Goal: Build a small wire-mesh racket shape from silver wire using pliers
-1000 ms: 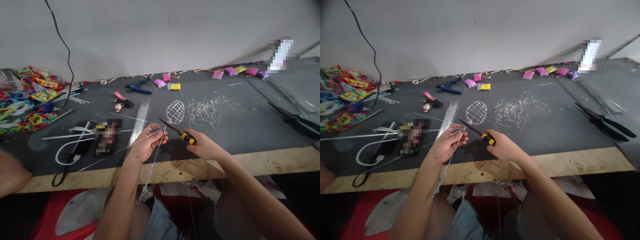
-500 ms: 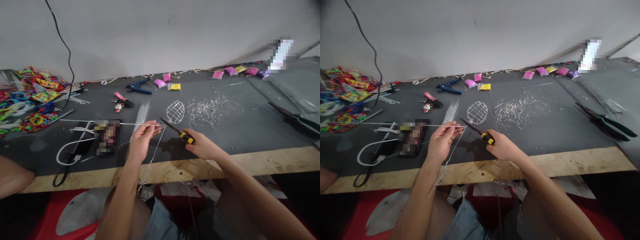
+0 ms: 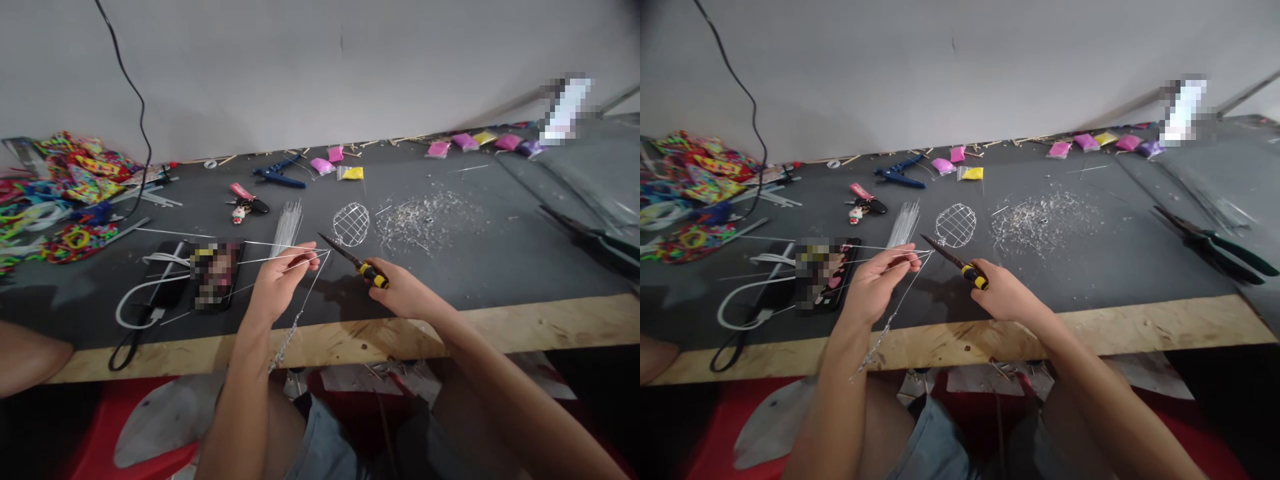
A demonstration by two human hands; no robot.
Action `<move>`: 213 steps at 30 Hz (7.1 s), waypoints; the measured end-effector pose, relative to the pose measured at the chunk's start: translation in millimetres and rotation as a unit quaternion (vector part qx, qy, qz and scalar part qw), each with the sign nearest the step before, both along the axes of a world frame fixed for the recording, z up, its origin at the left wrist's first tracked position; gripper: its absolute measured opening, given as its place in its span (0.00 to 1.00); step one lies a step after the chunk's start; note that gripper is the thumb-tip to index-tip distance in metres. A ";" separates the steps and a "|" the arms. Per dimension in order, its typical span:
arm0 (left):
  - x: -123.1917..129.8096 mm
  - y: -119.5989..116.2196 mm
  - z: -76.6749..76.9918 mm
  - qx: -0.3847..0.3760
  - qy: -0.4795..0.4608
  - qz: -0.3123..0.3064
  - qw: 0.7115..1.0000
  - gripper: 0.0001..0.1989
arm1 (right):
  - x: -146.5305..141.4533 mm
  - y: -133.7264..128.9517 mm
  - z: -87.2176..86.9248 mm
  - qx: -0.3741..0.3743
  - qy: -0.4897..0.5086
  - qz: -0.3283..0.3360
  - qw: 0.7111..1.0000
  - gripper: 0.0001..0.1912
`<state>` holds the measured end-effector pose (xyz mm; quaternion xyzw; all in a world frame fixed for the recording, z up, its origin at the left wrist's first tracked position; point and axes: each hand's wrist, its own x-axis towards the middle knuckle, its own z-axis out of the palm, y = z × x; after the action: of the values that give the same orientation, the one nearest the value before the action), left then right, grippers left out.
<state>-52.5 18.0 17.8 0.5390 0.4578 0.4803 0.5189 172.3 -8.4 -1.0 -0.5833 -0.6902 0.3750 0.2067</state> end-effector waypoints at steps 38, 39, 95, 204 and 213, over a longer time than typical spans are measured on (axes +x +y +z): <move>61.4 -24.6 71.5 0.162 0.329 -0.111 0.924 0.14 | -17.1 -4.9 -1.0 0.051 -0.011 -0.009 0.999 0.17; 65.9 -28.9 67.0 0.172 0.330 -0.102 0.922 0.14 | -17.3 -5.0 -0.6 0.048 -0.006 -0.010 0.999 0.16; 81.7 -12.1 -20.6 0.079 -0.129 0.217 0.965 0.18 | -34.9 -7.4 -6.1 -0.050 0.241 -0.070 0.967 0.16; 43.3 14.3 16.8 -0.071 -0.106 -0.046 0.991 0.10 | -35.1 -5.8 0.4 -0.052 0.304 -0.053 0.950 0.16; 38.2 11.1 24.9 -0.091 -0.138 -0.120 0.979 0.08 | -35.9 -10.6 5.7 -0.062 0.323 -0.042 0.944 0.14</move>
<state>-14.3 29.0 42.8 0.4691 0.3558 0.4409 0.6774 136.3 -18.9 4.7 -0.4712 -0.5368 0.5759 0.3977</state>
